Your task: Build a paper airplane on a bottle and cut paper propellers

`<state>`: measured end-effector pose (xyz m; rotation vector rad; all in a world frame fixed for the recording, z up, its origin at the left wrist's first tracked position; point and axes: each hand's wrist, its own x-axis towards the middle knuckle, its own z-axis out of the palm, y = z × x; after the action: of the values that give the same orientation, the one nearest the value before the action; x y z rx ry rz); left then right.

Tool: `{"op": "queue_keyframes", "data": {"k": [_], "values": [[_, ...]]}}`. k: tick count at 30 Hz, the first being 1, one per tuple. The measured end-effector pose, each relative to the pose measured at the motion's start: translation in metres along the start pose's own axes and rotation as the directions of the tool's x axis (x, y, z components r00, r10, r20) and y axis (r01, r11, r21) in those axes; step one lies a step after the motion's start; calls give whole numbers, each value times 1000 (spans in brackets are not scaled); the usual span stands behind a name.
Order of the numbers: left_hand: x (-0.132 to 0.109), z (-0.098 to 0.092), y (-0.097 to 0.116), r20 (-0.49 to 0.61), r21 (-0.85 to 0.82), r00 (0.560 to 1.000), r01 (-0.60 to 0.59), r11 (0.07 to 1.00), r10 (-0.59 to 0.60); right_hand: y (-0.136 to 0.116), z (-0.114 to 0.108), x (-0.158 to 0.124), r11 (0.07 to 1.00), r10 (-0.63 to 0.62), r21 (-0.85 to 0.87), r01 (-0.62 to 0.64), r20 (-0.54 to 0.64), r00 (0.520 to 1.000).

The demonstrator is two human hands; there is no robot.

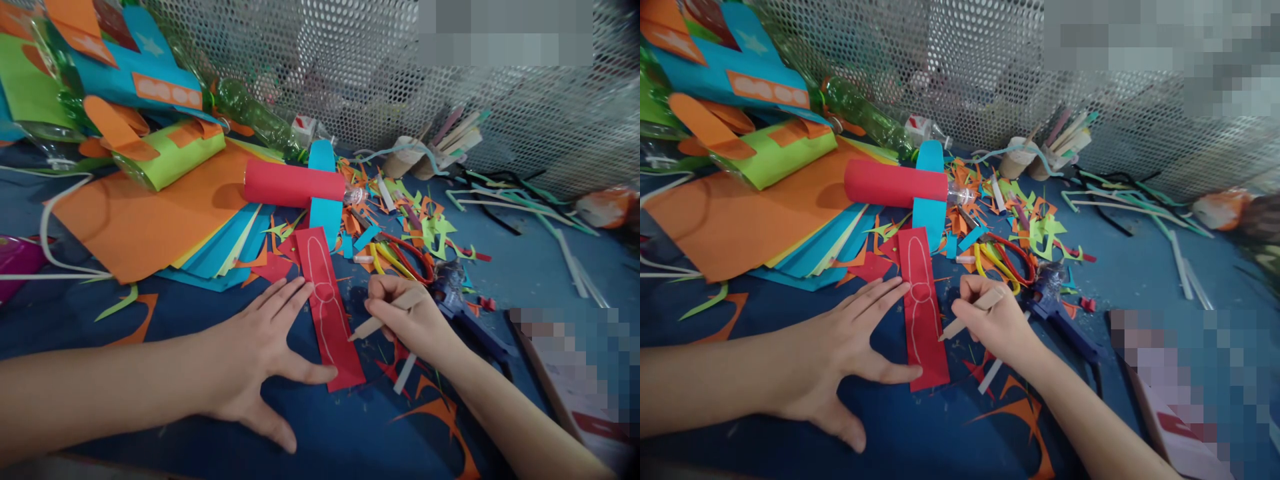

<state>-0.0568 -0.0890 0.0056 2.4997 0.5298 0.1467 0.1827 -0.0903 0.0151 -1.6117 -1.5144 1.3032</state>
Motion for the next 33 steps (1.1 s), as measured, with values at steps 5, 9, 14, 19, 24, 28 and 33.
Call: {"op": "queue_keyframes", "data": {"k": [5, 9, 14, 19, 24, 28, 33], "values": [[0, 0, 0, -12, -6, 1000, -5, 1000, 5, 2, 0, -2, 1000, 21, -6, -20, 70, 997], [1, -1, 0, -9, -12, 1000, -13, 1000, 13, 2, 1, -4, 999, 38, -18, -37, 113, 993], [1, -2, 1, 4, -21, 1000, 14, 1000, -14, -4, 2, -6, 995, 59, -86, -46, 159, 985], [2, -3, 1, 28, -16, 1000, 7, 1000, -6, -5, 1, -8, 994, 81, -83, -64, 224, 971], [1, -2, 0, -12, -28, 1000, -12, 1000, 12, -1, 0, -6, 990, 49, 123, -75, 198, 979], [2, -2, 1, 1, -21, 1000, -18, 1000, 18, -4, 3, -6, 995, 67, 50, -81, 238, 969], [2, -3, 2, -9, -17, 1000, -9, 1000, 9, -6, 5, -7, 999, 46, -19, -43, 259, 965]]}}
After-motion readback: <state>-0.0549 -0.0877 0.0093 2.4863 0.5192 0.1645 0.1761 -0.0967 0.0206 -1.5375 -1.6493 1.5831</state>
